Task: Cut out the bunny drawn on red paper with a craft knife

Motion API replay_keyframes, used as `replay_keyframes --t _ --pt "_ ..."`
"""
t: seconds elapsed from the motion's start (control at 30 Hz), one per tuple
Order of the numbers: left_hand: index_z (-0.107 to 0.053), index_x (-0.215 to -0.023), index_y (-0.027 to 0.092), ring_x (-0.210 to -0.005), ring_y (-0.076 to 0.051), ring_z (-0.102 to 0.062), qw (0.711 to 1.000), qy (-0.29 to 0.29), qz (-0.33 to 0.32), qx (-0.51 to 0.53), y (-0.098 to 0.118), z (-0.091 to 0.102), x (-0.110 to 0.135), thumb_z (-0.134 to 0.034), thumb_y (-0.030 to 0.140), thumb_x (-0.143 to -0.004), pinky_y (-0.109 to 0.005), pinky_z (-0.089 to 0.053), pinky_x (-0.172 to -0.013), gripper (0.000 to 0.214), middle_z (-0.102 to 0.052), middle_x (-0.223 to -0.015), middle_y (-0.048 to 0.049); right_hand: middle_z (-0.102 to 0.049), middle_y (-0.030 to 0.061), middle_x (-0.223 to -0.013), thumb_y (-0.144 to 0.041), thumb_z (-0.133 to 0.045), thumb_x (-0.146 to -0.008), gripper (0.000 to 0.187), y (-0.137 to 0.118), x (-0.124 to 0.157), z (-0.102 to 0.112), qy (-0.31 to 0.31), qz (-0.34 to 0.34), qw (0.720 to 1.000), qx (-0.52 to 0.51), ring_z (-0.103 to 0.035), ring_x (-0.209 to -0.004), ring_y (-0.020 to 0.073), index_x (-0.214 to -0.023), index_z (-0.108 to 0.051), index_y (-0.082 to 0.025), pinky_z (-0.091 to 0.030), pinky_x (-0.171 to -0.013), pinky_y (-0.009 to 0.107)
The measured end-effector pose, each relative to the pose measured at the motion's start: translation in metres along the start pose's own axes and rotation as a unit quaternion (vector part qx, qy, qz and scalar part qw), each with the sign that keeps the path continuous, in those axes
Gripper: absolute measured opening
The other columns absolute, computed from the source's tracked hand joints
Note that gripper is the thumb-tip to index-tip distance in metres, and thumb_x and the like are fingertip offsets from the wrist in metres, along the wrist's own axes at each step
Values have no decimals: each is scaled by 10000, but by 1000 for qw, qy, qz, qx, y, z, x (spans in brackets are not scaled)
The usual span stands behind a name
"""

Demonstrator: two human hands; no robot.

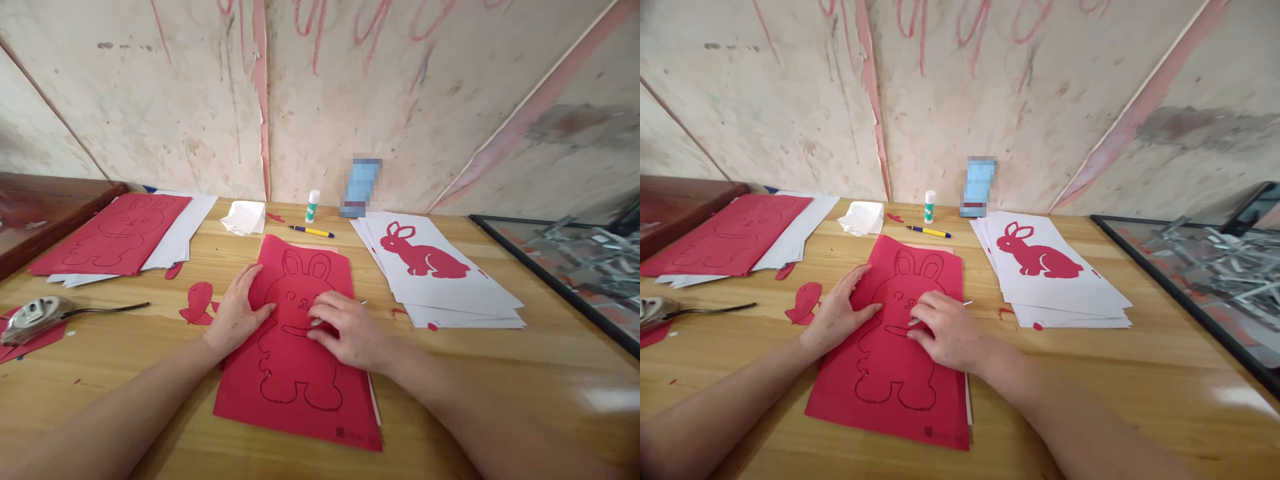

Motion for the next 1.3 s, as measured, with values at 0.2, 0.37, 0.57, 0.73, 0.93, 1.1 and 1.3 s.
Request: replay_keyframes --t 0.2,0.37,0.57,0.73,0.93,1.1,1.3 --pt "-393 -1340 188 -1317 -238 -396 1000 -12 6 -3 2 0 0 -653 278 -756 -423 -334 -1105 645 -440 -1400 -103 -572 62 -867 -103 -492 -866 125 -10 0 -12 -43 -29 999 9 -528 -840 185 -871 -590 -180 -468 -739 330" --pt "-388 -1342 182 -1319 -238 -392 1000 -13 5 1 1 -1 0 -661 251 -748 -427 -328 -1108 657 -437 -1402 -110 -559 61 -839 -101 -477 -876 128 -7 0 -16 -31 -34 999 1 -517 -812 183 -854 -579 -175 -459 -723 320" --pt "-389 -1339 195 -1318 -235 -395 1000 -12 0 7 2 0 0 -658 246 -751 -420 -331 -1106 648 -438 -1404 -104 -563 56 -852 -108 -465 -879 131 -8 1 -16 -13 -39 999 -6 -515 -815 179 -862 -568 -185 -458 -721 318" --pt "-393 -1343 209 -1331 -227 -378 1000 -10 -8 18 4 1 0 -642 252 -767 -407 -314 -1119 630 -419 -1424 -90 -573 58 -858 -140 -458 -886 129 -5 3 -16 10 -40 999 13 -530 -819 190 -869 -568 -207 -468 -714 333" --pt "-401 -1350 242 -1341 -237 -366 1000 -10 -7 22 4 3 1 -621 273 -788 -434 -312 -1118 604 -411 -1434 -69 -581 63 -859 -163 -456 -889 114 3 4 -15 32 -47 998 28 -529 -809 197 -894 -562 -207 -470 -715 352" --pt "-410 -1349 232 -1341 -232 -366 1000 -13 -5 16 4 3 0 -606 273 -802 -416 -320 -1117 582 -413 -1433 -65 -606 68 -917 -155 -476 -877 133 12 4 -12 53 -75 996 6 -554 -860 206 -976 -547 -208 -475 -743 356" --pt "-424 -1342 222 -1323 -229 -386 1000 -7 -20 9 6 4 -1 -607 272 -799 -412 -323 -1114 575 -435 -1413 -66 -619 62 -892 -162 -472 -873 120 22 3 -13 65 -96 993 -6 -567 -847 201 -946 -556 -206 -463 -721 336"
Point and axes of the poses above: each hand's wrist, its own x-axis away from the middle knuckle, its own z-axis out of the back of the hand, y = z × x, the point moved 4 cm from there along -x, towards the middle knuckle
